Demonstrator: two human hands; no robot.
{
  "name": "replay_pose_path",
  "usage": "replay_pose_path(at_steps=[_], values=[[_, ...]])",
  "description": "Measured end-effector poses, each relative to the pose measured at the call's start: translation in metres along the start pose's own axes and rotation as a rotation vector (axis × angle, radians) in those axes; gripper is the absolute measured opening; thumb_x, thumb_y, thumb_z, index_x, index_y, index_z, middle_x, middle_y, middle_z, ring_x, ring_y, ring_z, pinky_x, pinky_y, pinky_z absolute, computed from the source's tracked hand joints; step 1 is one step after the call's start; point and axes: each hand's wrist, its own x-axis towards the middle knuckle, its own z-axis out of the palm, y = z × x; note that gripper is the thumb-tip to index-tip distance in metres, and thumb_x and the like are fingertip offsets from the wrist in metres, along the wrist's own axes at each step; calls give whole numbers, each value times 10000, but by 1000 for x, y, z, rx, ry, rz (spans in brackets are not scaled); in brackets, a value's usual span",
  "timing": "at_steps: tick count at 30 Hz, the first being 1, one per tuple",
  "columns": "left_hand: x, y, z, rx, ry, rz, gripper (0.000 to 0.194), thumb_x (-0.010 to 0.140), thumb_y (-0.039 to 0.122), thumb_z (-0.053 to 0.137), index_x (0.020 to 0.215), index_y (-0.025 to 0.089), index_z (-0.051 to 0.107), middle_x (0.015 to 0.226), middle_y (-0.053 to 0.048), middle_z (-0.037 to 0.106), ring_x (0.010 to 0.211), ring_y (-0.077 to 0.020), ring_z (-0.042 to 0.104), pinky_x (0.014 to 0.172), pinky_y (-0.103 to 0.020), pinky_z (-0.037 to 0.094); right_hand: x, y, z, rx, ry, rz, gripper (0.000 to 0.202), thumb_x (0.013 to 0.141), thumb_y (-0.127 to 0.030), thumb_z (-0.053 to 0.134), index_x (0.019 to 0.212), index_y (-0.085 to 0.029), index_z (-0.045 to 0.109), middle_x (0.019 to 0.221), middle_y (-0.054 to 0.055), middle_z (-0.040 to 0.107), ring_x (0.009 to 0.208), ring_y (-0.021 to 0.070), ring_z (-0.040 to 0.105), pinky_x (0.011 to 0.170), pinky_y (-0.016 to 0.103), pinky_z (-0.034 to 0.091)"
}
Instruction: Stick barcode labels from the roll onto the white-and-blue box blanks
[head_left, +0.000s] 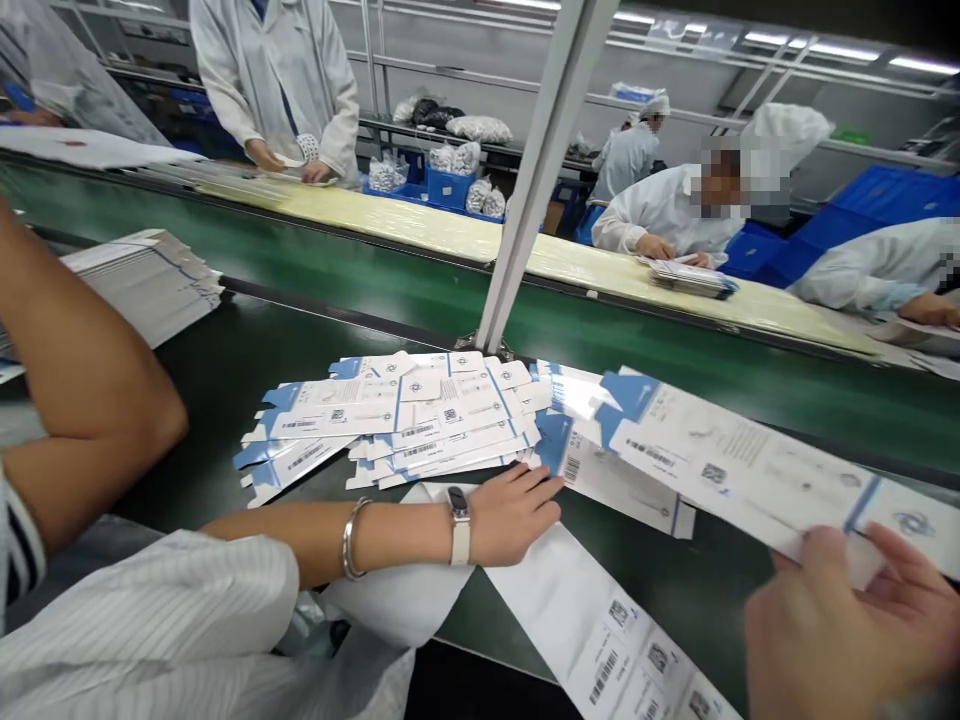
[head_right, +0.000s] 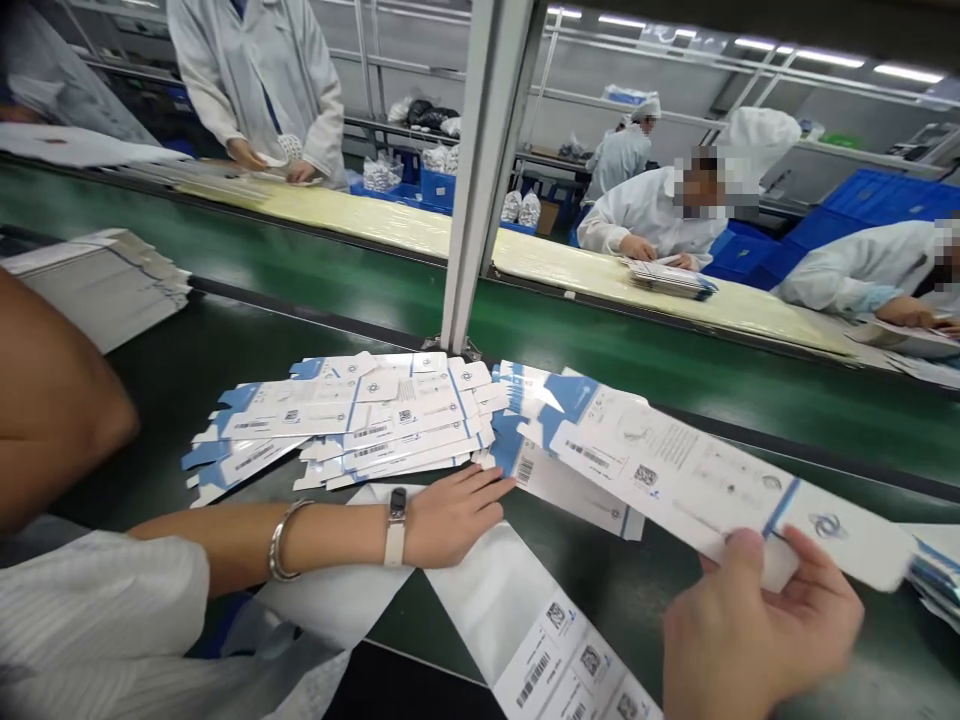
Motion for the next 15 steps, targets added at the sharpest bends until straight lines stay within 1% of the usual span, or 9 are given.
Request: replay_pose_path(at_steps=[2,3,5,6,7,9,11,13,15], values=[[0,-2,1,-17,9,-8,201,823,140,441,967,106,576,1318,-137,490,1250,-271,432,1014,-417,385,-7,-17,29,114,-27,70,523,736,-492,626,1195,-282,491,1266,137,502,1125,326,539,896,469,480],[0,-2,1,-28,9,-13,201,828,140,436,966,105,577,1311,-133,496,1245,-267,434,1018,-413,381,-14,-25,44,154,-141,99,563,744,-487,619,1227,-241,465,1271,140,500,1129,317,539,906,465,478],[0,-4,0,-56,-3,-22,199,833,144,436,966,105,579,1299,-126,505,1237,-262,433,1022,-405,375,-28,-37,70,153,-303,116,581,750,-505,603,1232,-209,470,1284,134,495,1124,295,545,900,448,486],[1,-4,-1,-77,-13,-23,198,836,146,434,964,106,579,1282,-124,517,1222,-259,443,1013,-399,381,-33,-40,76,124,-458,126,605,767,-514,578,1271,-212,433,1335,135,451,1170,279,511,929,440,467],[2,-4,-3,-104,-23,-27,195,841,147,428,956,107,580,1246,-123,540,1187,-252,468,991,-390,398,-38,-40,77,78,-554,105,610,778,-520,562,1289,-219,416,1379,130,405,1216,267,469,961,436,441],[4,-6,-8,-169,-47,-48,201,861,143,394,932,110,578,1111,-119,601,1060,-231,535,905,-367,446,-41,-33,64,-26,-705,23,581,802,-506,537,1299,-233,410,1429,110,345,1289,245,378,1028,441,365],[7,-9,-15,-237,-63,-92,228,887,148,347,920,115,570,947,-103,627,918,-210,570,802,-345,474,-40,-22,33,-106,-806,-33,520,811,-479,540,1264,-239,460,1393,87,406,1284,234,381,1053,453,325],[10,-16,-21,-305,-70,-151,248,912,174,314,948,124,554,881,-82,627,855,-193,581,747,-322,483,-39,-9,-4,-151,-980,44,506,797,-467,567,1241,-234,494,1261,85,543,1173,231,498,1007,458,377],[14,-22,-26,-366,-73,-204,248,929,197,302,1005,139,531,901,-61,636,838,-168,597,723,-291,491,-40,-1,-33,-178,-1153,205,509,779,-469,589,1214,-214,519,1068,83,643,978,223,604,882,437,472]])
